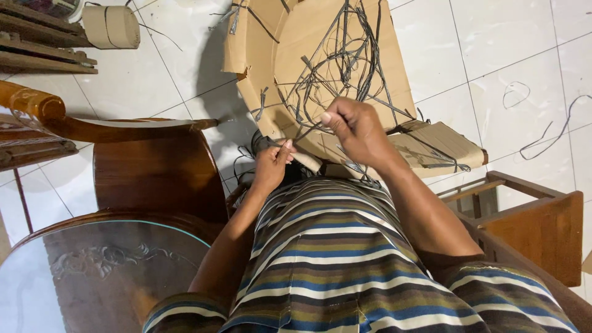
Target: Threading and weaving black cords through a cardboard furniture frame using a long needle
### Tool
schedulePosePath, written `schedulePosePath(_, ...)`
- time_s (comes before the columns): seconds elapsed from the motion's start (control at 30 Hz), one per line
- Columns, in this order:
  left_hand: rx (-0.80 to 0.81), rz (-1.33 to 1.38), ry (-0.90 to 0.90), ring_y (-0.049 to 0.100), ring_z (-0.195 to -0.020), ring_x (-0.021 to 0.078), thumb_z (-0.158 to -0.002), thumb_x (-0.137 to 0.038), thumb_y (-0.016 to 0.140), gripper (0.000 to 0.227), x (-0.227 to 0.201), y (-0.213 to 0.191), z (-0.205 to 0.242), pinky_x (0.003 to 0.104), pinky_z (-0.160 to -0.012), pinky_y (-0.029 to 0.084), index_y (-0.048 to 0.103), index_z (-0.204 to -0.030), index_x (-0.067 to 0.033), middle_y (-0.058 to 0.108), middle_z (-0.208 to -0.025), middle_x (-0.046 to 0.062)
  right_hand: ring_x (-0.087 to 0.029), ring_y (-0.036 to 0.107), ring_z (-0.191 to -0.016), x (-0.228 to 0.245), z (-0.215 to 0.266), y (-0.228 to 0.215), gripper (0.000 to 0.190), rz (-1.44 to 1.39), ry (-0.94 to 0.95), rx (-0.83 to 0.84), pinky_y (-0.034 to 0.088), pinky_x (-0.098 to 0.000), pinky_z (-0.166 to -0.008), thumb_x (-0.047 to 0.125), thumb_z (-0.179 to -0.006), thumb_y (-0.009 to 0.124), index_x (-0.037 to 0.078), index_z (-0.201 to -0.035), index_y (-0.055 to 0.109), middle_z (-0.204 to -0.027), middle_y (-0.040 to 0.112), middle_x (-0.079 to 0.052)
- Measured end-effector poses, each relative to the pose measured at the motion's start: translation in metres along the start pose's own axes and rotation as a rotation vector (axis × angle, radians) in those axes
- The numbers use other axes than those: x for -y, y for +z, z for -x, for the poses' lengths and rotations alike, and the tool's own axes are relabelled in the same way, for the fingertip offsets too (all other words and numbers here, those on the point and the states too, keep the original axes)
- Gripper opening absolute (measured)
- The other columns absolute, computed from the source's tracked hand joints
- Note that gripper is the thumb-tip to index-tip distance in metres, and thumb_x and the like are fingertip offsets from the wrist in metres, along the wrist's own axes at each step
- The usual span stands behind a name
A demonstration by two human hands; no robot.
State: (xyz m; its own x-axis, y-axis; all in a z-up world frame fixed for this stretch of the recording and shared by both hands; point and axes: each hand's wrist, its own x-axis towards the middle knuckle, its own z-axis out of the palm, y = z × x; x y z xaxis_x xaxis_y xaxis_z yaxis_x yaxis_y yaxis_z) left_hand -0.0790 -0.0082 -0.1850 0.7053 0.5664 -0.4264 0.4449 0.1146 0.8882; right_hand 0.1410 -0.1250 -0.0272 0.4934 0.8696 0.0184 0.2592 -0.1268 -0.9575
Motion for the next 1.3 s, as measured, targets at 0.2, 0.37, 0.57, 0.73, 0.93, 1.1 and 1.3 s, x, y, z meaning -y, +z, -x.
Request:
schedulePosePath(0.2,-0.021,-0.104,0.025,0.074,-0.094,0.0370,-0.112,-0.033,0.053,0.040,-0.026,-0.005,0.008,0.052,-0.081,0.062,0.078,-0.112,-0.0021,0.077,-0.093,0.021,-0.021,0.052,-0.061,-0.013,0.006,-0.022,0.020,-0.018,0.039,-0.079,0.046,-0.0356,-0.066,0.008,-0.105,0.065,0.002,-0.087,0.065,-0.064,0.060,-0.009)
schedulePosePath(0.37,-0.118,-0.351,0.273,0.073,-0.086,0.0409,-0.111,-0.019,0.056,0.022,-0.031,0.001,0.009,0.053,-0.067,0.062,0.074,-0.116,-0.0092,0.076,-0.089,0.020,-0.014,0.057,-0.067,-0.031,0.013,-0.029,0.024,-0.146,0.221,-0.209,0.046,-0.0229,-0.062,0.014,-0.111,0.060,0.005,-0.090,0.063,-0.073,0.063,-0.007)
schedulePosePath(0.57,-0.168,-0.350,0.244,0.072,-0.070,0.0393,-0.108,-0.018,0.060,0.027,-0.032,0.001,0.001,0.046,-0.049,0.056,0.074,-0.093,-0.0007,0.074,-0.076,0.021,-0.040,0.054,-0.122,0.000,-0.007,-0.029,0.031,0.682,0.227,-0.132,0.054,-0.0504,-0.096,-0.003,-0.096,0.067,-0.001,-0.126,0.065,-0.135,0.056,-0.023)
schedulePosePath(0.73,-0.115,-0.392,0.261,0.071,-0.068,0.0383,-0.109,-0.019,0.059,0.032,-0.040,0.001,0.001,0.044,-0.046,0.055,0.071,-0.089,0.0015,0.072,-0.073,0.021,-0.048,0.056,-0.123,0.028,-0.027,0.028,0.064,0.542,0.129,0.336,0.053,-0.0555,-0.099,-0.001,-0.088,0.064,0.008,-0.149,0.048,-0.132,0.060,-0.027)
schedulePosePath(0.93,-0.141,-0.326,0.076,0.072,-0.068,0.0350,-0.106,-0.028,0.065,0.035,-0.010,-0.005,0.002,0.045,-0.054,0.054,0.074,-0.084,-0.0015,0.072,-0.069,0.017,-0.049,0.070,-0.092,-0.050,-0.005,0.085,0.030,0.510,0.117,0.449,0.057,-0.0571,-0.080,0.010,-0.088,0.058,0.003,-0.117,0.055,-0.094,0.071,-0.026)
schedulePosePath(1.1,-0.210,-0.196,-0.041,0.074,-0.071,0.0317,-0.105,-0.033,0.064,0.036,-0.026,0.002,-0.002,0.045,-0.062,0.056,0.076,-0.090,-0.0024,0.074,-0.069,0.014,-0.043,0.073,-0.090,-0.085,0.008,0.088,0.034,0.270,0.265,0.344,0.055,-0.0526,-0.076,0.023,-0.087,0.065,0.017,-0.116,0.046,-0.091,0.073,-0.017)
schedulePosePath(1.3,-0.171,-0.090,-0.179,0.070,-0.071,0.0288,-0.112,-0.031,0.047,0.043,-0.010,-0.005,-0.012,0.044,-0.063,0.055,0.063,-0.128,0.0064,0.074,-0.073,0.013,-0.040,0.072,-0.069,-0.081,0.017,0.080,0.018,0.654,-0.103,0.311,0.056,-0.0540,-0.062,0.023,-0.098,0.059,0.017,-0.114,0.053,-0.077,0.071,-0.016)
